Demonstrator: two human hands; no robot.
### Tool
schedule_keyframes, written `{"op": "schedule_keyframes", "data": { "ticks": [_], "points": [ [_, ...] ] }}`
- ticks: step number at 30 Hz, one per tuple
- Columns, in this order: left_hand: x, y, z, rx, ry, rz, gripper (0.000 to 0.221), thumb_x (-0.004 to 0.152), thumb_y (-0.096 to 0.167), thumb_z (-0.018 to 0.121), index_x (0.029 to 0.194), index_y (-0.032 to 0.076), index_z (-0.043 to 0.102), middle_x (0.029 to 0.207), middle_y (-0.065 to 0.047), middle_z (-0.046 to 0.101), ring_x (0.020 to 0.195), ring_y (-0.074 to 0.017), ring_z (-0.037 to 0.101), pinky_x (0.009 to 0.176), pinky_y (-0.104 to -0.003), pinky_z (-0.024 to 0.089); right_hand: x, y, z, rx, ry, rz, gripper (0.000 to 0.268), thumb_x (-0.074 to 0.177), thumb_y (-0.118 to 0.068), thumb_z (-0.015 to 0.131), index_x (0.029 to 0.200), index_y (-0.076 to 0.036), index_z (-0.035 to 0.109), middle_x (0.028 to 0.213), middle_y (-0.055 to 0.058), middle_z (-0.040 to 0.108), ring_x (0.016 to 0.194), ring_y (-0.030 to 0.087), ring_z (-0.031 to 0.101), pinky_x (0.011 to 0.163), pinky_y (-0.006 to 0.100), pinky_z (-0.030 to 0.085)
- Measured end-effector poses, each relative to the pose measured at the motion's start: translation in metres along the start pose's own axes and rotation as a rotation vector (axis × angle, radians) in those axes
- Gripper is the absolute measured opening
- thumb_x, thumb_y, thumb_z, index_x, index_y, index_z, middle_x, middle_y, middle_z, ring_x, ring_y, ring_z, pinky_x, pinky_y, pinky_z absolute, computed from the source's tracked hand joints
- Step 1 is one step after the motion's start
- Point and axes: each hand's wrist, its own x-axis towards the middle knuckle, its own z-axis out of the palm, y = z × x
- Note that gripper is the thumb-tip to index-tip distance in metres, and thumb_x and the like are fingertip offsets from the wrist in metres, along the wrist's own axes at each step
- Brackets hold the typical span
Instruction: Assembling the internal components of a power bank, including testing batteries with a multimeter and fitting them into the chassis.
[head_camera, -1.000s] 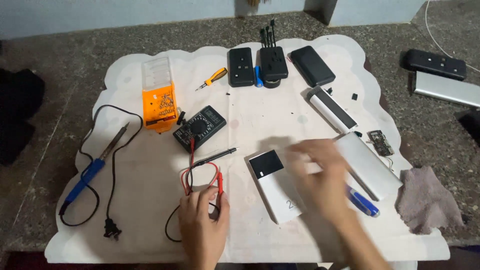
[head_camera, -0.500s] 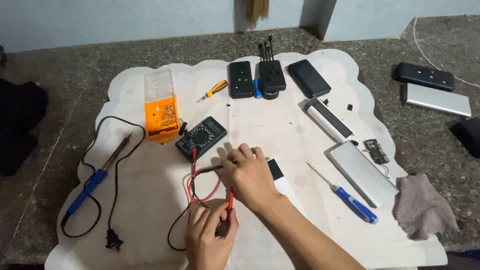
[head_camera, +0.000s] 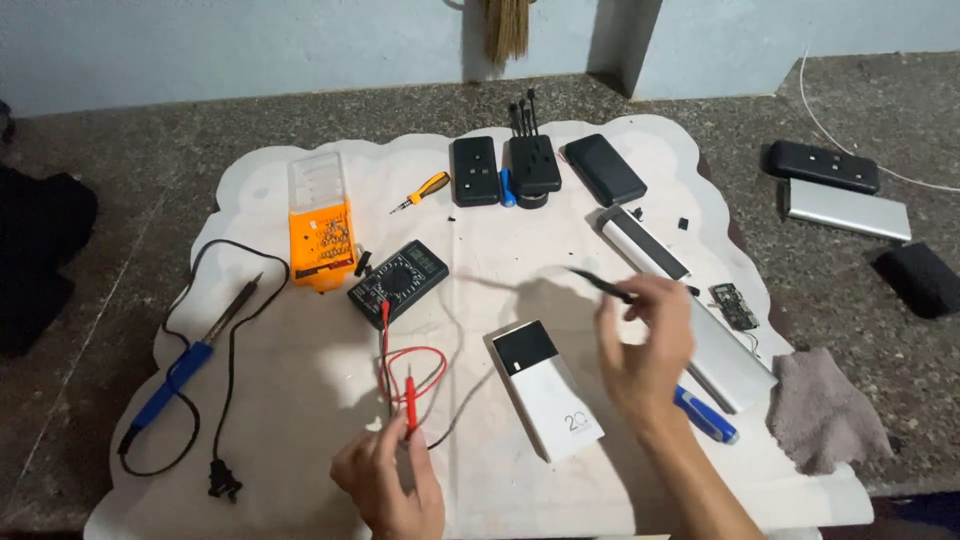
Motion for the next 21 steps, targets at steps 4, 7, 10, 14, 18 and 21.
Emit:
{"op": "schedule_keyframes", "data": {
  "ticks": [4, 7, 10, 14, 18, 21],
  "points": [
    [-0.004, -0.002, 0.006, -0.007, -0.017, -0.11, 0.034, 0.089, 0.0, 0.067, 0.122, 0.003, 0.059, 0.106, -0.013, 0.063, 0.093, -0.0314, 0.057, 0.092, -0.043, 0.044, -0.015, 0.003, -0.018, 0.174, 0.106, 0.179, 0.024, 0.095, 0.015, 0.059, 0.113, 0.002, 0.048, 0.112, 0.014, 0.053, 0.091, 0.02, 0.055, 0.087, 0.032, 0.051],
    [-0.001, 0.006, 0.001, -0.14, -0.139, -0.475, 0.025, 0.099, 0.012, 0.054, 0.12, 0.004, 0.065, 0.106, -0.012, 0.065, 0.089, -0.0252, 0.065, 0.08, -0.035, 0.052, -0.033, -0.003, -0.027, 0.343, 0.082, 0.351, 0.014, 0.1, 0.007, 0.047, 0.112, 0.004, 0.053, 0.111, 0.013, 0.05, 0.09, 0.018, 0.056, 0.084, 0.029, 0.051],
    [0.007, 0.013, -0.003, 0.033, -0.237, -0.466, 0.028, 0.106, 0.02, 0.045, 0.124, 0.005, 0.059, 0.105, -0.01, 0.064, 0.08, -0.0212, 0.067, 0.069, -0.035, 0.054, -0.042, -0.015, -0.031, 0.367, -0.016, 0.546, 0.024, 0.097, -0.005, 0.041, 0.109, 0.005, 0.059, 0.117, 0.013, 0.048, 0.096, 0.021, 0.055, 0.088, 0.033, 0.046],
    [0.012, 0.017, -0.007, -0.095, -0.188, -0.366, 0.026, 0.101, 0.011, 0.053, 0.124, 0.005, 0.064, 0.098, -0.009, 0.066, 0.08, -0.0238, 0.064, 0.074, -0.035, 0.051, -0.046, -0.035, -0.034, 0.404, -0.139, 0.782, 0.041, 0.098, -0.023, 0.04, 0.108, 0.002, 0.071, 0.105, 0.009, 0.044, 0.095, 0.021, 0.049, 0.088, 0.034, 0.04],
    [0.013, 0.017, -0.007, -0.141, -0.256, -0.341, 0.026, 0.094, 0.012, 0.064, 0.119, 0.005, 0.069, 0.101, -0.011, 0.079, 0.077, -0.0235, 0.075, 0.068, -0.035, 0.057, -0.054, -0.042, -0.038, 0.371, -0.211, 0.942, 0.046, 0.107, -0.029, 0.039, 0.109, -0.001, 0.075, 0.074, 0.003, 0.043, 0.072, 0.014, 0.041, 0.067, 0.028, 0.034],
    [0.014, 0.017, -0.006, -0.137, -0.222, -0.209, 0.027, 0.09, 0.011, 0.074, 0.116, 0.009, 0.071, 0.066, 0.002, 0.06, 0.052, -0.0113, 0.051, 0.048, -0.029, 0.043, -0.07, -0.032, -0.043, 0.375, -0.17, 0.644, 0.039, 0.108, -0.025, 0.042, 0.109, 0.0, 0.073, 0.069, 0.003, 0.051, 0.066, 0.014, 0.049, 0.06, 0.028, 0.041]
  ]
}}
